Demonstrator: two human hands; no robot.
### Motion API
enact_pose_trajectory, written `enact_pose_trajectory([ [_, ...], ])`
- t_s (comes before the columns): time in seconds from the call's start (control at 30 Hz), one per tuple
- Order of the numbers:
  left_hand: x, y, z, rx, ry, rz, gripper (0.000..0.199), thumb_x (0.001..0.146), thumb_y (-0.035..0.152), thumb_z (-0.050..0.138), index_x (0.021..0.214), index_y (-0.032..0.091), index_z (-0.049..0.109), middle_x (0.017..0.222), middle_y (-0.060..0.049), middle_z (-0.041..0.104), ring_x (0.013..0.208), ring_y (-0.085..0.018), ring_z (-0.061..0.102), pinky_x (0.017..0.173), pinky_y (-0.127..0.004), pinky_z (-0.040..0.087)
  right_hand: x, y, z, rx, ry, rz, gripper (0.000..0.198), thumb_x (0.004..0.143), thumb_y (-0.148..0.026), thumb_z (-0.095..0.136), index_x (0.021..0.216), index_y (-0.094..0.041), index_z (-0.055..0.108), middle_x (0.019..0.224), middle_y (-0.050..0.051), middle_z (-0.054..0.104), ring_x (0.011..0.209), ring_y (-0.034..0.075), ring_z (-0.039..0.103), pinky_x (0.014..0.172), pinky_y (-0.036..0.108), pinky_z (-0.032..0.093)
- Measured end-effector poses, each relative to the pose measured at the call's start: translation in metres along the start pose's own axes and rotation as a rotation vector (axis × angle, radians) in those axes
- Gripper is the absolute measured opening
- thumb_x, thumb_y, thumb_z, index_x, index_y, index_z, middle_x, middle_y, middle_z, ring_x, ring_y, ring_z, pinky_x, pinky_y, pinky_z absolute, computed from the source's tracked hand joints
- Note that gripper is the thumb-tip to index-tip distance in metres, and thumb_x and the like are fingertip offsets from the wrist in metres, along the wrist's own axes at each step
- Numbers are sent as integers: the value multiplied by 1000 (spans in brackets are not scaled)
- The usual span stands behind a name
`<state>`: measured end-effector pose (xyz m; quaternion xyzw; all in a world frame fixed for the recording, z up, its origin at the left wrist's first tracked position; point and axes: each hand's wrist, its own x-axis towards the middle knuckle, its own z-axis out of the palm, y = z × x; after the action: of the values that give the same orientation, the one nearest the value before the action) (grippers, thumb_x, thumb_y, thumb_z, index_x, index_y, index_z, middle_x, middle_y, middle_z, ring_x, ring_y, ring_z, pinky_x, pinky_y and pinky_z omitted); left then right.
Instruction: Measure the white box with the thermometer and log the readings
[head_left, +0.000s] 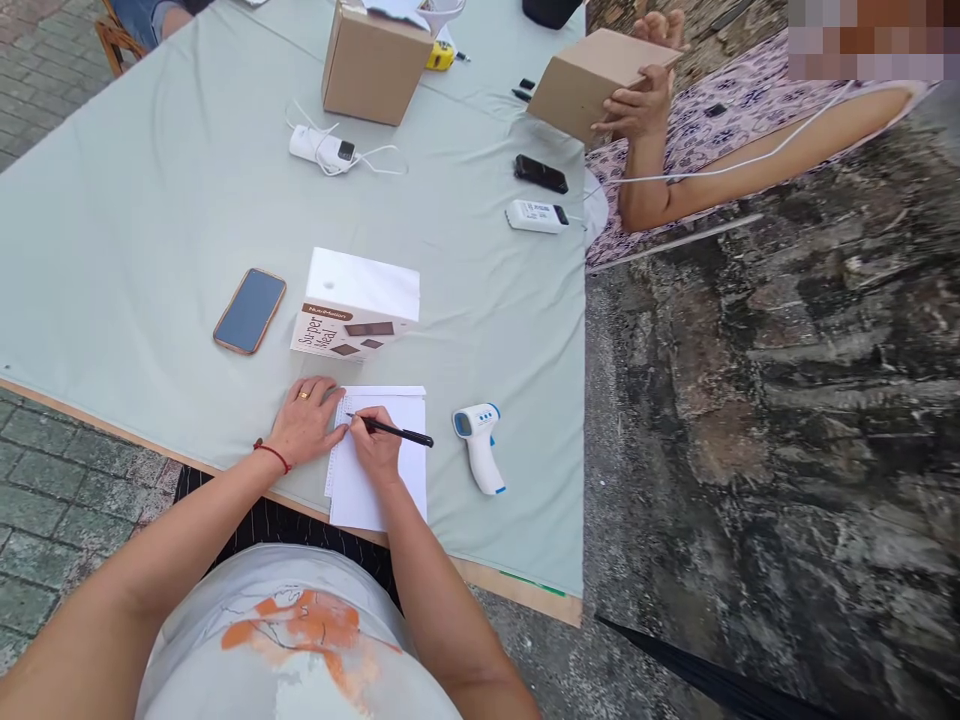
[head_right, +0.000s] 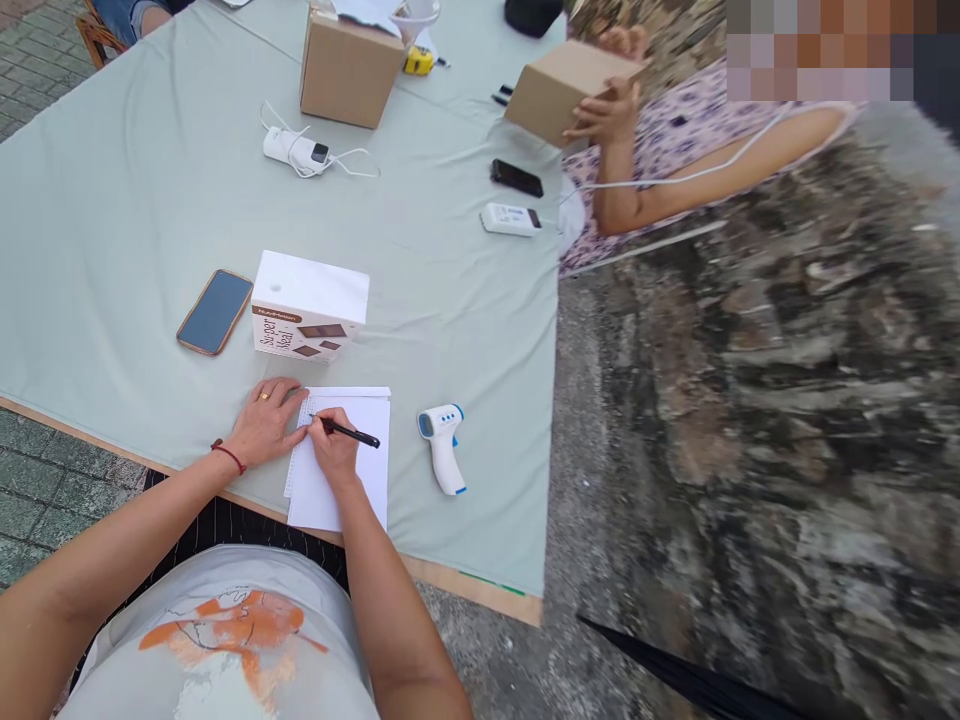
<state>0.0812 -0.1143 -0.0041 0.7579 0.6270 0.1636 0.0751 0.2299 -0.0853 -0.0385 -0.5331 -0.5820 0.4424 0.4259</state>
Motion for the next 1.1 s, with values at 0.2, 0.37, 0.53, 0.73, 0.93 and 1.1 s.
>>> enact_pose_trajectory([
  [0.2,0,0,1,11,-3,1,45,88,36,59,127,14,57,130,-15,57,126,-31,50,110,-46,37,1,3,1,-15,4,-22,9,72,-31,54,69,-23,54,63,-4,57,60,13,50,60,29,44],
  [0.37,-1,-1,3,11,13,9,46,88,36,60,127,14,57,130,-16,57,126,-30,50,110,-47,37,1,5,0,-18,-5,-55,8,72,-30,54,69,-23,55,63,-3,57,59,14,50,60,29,44],
  [0.53,-1,-1,2,21,15,13,45,88,36,60,127,14,57,130,-15,57,126,-30,50,110,-46,37,1,5,0,-34,-5,-65,7,73,-29,53,69,-23,55,63,-4,57,60,14,51,61,29,45],
  [0.73,0,-1,2,24,10,11,46,88,37,60,128,14,57,130,-15,58,126,-30,50,110,-46,37,1,4,0,-40,-5,-56,8,72,-30,54,69,-23,55,62,-4,57,59,14,51,60,29,44],
  [0.93,0,-1,3,15,14,12,46,88,36,60,128,14,57,130,-15,57,126,-30,49,110,-46,37,1,4,0,-30,-10,-43,8,71,-30,54,68,-23,54,62,-4,56,58,14,50,59,29,44],
  [1.1,0,-1,1,19,-1,10,49,87,39,61,128,13,57,131,-16,57,126,-31,49,110,-47,37,0,4,0,-2,38,-19,8,72,-29,54,68,-23,54,62,-4,56,60,14,50,59,29,44],
])
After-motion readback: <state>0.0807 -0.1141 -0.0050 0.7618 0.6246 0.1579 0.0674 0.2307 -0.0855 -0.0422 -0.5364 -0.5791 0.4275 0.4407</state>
